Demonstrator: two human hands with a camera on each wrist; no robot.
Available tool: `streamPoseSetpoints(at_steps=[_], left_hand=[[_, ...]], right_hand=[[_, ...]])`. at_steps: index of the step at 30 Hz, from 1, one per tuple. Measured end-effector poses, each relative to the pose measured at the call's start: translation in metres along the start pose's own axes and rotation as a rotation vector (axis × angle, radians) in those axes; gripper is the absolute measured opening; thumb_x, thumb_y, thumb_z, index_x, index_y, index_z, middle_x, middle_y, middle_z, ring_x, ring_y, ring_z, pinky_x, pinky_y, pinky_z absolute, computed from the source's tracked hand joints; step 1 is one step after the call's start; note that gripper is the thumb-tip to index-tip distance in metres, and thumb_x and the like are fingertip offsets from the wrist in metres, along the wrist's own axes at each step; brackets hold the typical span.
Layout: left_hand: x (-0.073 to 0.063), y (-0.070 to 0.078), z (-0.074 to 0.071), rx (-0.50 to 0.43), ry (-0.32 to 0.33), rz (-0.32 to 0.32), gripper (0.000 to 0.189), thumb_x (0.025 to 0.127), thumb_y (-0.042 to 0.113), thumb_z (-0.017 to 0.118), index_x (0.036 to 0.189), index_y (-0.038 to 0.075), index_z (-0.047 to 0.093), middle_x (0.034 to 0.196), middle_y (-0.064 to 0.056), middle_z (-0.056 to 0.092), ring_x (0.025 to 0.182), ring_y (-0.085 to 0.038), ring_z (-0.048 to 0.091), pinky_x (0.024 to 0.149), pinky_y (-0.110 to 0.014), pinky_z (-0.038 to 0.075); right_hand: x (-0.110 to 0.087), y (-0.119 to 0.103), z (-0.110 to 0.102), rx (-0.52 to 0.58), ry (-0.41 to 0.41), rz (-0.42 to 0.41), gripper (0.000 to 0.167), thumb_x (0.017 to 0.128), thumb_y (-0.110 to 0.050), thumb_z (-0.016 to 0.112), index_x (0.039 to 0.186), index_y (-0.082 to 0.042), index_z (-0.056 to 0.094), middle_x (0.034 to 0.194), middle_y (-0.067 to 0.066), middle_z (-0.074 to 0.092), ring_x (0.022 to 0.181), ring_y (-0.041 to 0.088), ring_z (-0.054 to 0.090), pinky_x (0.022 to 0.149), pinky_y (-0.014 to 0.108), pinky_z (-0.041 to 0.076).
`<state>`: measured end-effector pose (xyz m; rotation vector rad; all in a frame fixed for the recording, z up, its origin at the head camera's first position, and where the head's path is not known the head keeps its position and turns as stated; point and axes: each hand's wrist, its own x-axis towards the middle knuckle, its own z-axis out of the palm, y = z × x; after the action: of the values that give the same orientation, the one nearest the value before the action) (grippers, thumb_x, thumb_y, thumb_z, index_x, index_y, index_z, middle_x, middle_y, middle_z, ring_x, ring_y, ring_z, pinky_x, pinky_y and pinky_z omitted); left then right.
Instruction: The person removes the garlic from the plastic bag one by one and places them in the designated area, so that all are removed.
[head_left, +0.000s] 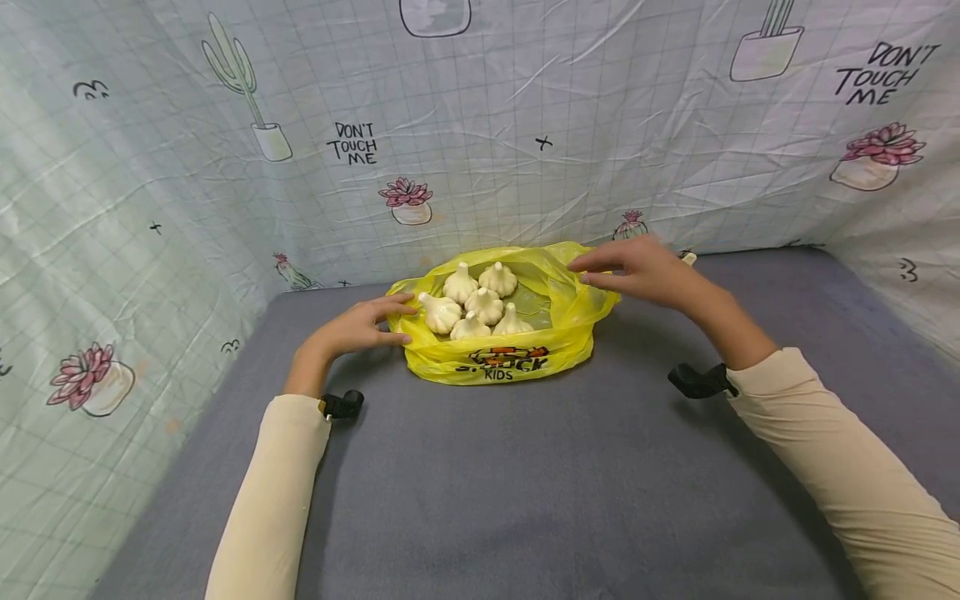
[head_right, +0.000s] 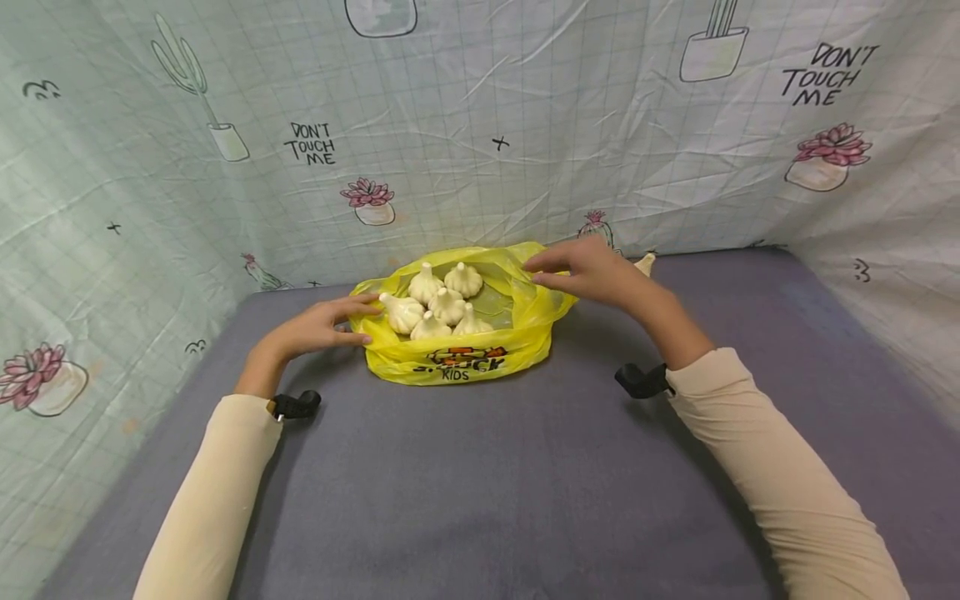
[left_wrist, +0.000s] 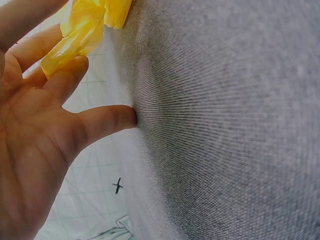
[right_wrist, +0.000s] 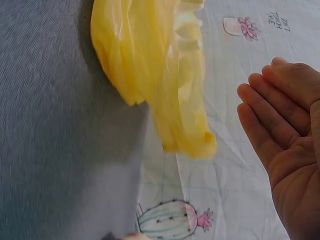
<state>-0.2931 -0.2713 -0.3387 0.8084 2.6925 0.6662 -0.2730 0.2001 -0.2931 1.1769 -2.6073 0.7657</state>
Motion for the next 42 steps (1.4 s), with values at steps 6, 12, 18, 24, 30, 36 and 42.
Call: streamPoseSetpoints(at_steps=[6, 12, 18, 24, 30, 36, 42], left_hand=[[-0.001, 0.001, 0.0, 0.003, -0.004, -0.006, 0.06, 0.096, 0.035, 0.071, 0.148, 0.009, 0.054, 0.166, -0.009, 0.03, 0.154, -0.036, 0.019, 0.117, -0.059, 0.03], [-0.002, 0.002, -0.002, 0.01, -0.009, -0.015, 0.061, 0.097, 0.035, 0.071, 0.148, 0.008, 0.054, 0.166, -0.01, 0.029, 0.154, -0.037, 0.017, 0.118, -0.06, 0.027], [-0.002, 0.0, -0.002, 0.012, -0.012, -0.015, 0.061, 0.097, 0.036, 0.07, 0.149, 0.009, 0.053, 0.166, -0.01, 0.029, 0.154, -0.037, 0.017, 0.118, -0.06, 0.027], [0.001, 0.001, -0.002, 0.006, -0.012, -0.022, 0.061, 0.097, 0.038, 0.07, 0.149, 0.009, 0.053, 0.166, -0.009, 0.029, 0.154, -0.036, 0.018, 0.119, -0.06, 0.024], [0.002, 0.0, -0.003, -0.005, -0.009, -0.033, 0.062, 0.096, 0.038, 0.071, 0.149, 0.011, 0.053, 0.167, -0.007, 0.029, 0.155, -0.034, 0.017, 0.119, -0.059, 0.025], [0.002, 0.001, -0.004, -0.003, -0.02, -0.039, 0.062, 0.097, 0.04, 0.07, 0.149, 0.012, 0.053, 0.167, -0.006, 0.028, 0.155, -0.034, 0.016, 0.119, -0.059, 0.025], [0.001, 0.003, -0.003, -0.01, -0.02, -0.042, 0.062, 0.097, 0.039, 0.07, 0.149, 0.011, 0.053, 0.167, -0.007, 0.028, 0.155, -0.034, 0.016, 0.119, -0.059, 0.025]], right_hand=[[0.012, -0.003, 0.01, 0.046, -0.031, -0.037, 0.027, 0.101, -0.013, 0.065, 0.126, -0.006, 0.073, 0.122, 0.009, 0.073, 0.103, 0.024, 0.071, 0.083, 0.045, 0.057], [0.025, -0.007, 0.019, 0.123, -0.064, -0.054, 0.026, 0.101, -0.017, 0.066, 0.125, -0.01, 0.074, 0.121, 0.006, 0.074, 0.102, 0.019, 0.071, 0.083, 0.04, 0.058], [0.039, -0.008, 0.024, 0.151, -0.138, -0.031, 0.027, 0.102, -0.022, 0.064, 0.126, -0.014, 0.074, 0.12, 0.003, 0.074, 0.097, 0.02, 0.072, 0.081, 0.039, 0.057], [0.057, -0.005, 0.024, 0.163, -0.294, 0.004, 0.03, 0.102, -0.028, 0.064, 0.129, -0.015, 0.072, 0.12, 0.003, 0.074, 0.102, 0.019, 0.072, 0.087, 0.041, 0.056], [0.08, -0.002, 0.024, 0.225, -0.458, 0.011, 0.034, 0.102, -0.027, 0.065, 0.131, -0.01, 0.069, 0.126, 0.007, 0.071, 0.113, 0.021, 0.069, 0.097, 0.041, 0.054], [0.101, 0.001, 0.022, 0.328, -0.601, 0.066, 0.037, 0.102, -0.022, 0.066, 0.133, -0.003, 0.066, 0.131, 0.013, 0.068, 0.121, 0.026, 0.065, 0.103, 0.043, 0.051], [0.117, -0.002, 0.024, 0.374, -0.734, 0.067, 0.04, 0.101, -0.023, 0.067, 0.136, -0.005, 0.065, 0.134, 0.01, 0.067, 0.124, 0.022, 0.063, 0.106, 0.039, 0.049]])
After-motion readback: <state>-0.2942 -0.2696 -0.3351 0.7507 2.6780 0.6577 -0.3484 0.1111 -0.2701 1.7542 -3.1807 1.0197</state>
